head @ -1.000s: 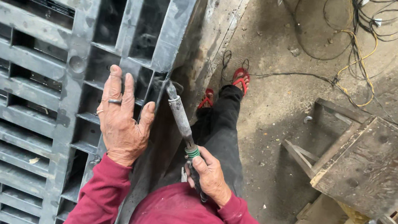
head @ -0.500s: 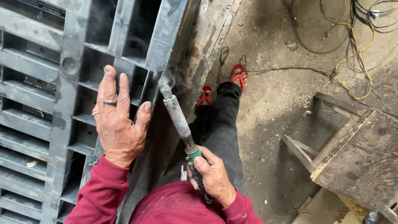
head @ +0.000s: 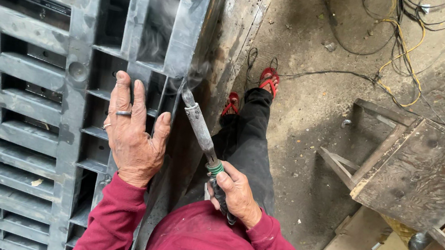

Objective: The person uses a soldering iron to melt and smooth the edges of a gray plastic crate. They hold the crate steady with one hand while applying the heated tool to various seams and corners to fuse the plastic.

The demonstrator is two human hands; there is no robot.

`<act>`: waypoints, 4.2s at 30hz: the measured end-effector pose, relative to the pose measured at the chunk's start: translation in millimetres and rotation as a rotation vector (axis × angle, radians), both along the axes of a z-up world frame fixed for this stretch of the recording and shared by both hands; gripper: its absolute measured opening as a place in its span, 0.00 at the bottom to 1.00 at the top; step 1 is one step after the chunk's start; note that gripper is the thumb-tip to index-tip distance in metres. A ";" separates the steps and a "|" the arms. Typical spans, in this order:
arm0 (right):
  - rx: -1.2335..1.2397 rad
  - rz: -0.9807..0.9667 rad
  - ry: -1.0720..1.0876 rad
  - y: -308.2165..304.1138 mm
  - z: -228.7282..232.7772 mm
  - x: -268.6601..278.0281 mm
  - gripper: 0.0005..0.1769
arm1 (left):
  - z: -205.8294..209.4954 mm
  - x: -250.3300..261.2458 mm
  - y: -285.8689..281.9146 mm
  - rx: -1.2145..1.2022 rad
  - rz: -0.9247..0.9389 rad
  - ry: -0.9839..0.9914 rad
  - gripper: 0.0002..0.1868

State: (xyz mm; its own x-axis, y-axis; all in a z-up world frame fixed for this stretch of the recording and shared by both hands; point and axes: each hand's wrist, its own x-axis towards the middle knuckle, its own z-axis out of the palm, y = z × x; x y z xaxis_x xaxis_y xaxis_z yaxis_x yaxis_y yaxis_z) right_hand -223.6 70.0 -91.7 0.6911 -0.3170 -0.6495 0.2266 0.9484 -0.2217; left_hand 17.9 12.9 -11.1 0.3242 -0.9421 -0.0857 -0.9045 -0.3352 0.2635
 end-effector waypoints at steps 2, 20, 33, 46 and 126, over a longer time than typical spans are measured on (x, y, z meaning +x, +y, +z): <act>0.004 0.004 0.013 -1.3 -0.3 -0.4 0.29 | -0.3 -0.1 -0.4 0.001 0.001 -0.007 0.36; -0.014 0.044 0.001 -13.6 3.7 -11.0 0.29 | -0.1 -1.7 -1.1 -0.002 0.001 0.012 0.36; -0.039 0.076 -0.016 -22.7 -1.1 -17.1 0.30 | 1.2 -0.7 -1.0 0.004 0.005 0.015 0.36; -0.504 0.312 0.283 -51.3 23.2 -35.5 0.27 | 0.8 0.3 -1.1 0.002 0.002 0.017 0.37; 0.145 -0.078 -0.226 -4.4 29.6 4.7 0.33 | 1.5 -6.0 -0.1 -0.042 0.012 0.035 0.31</act>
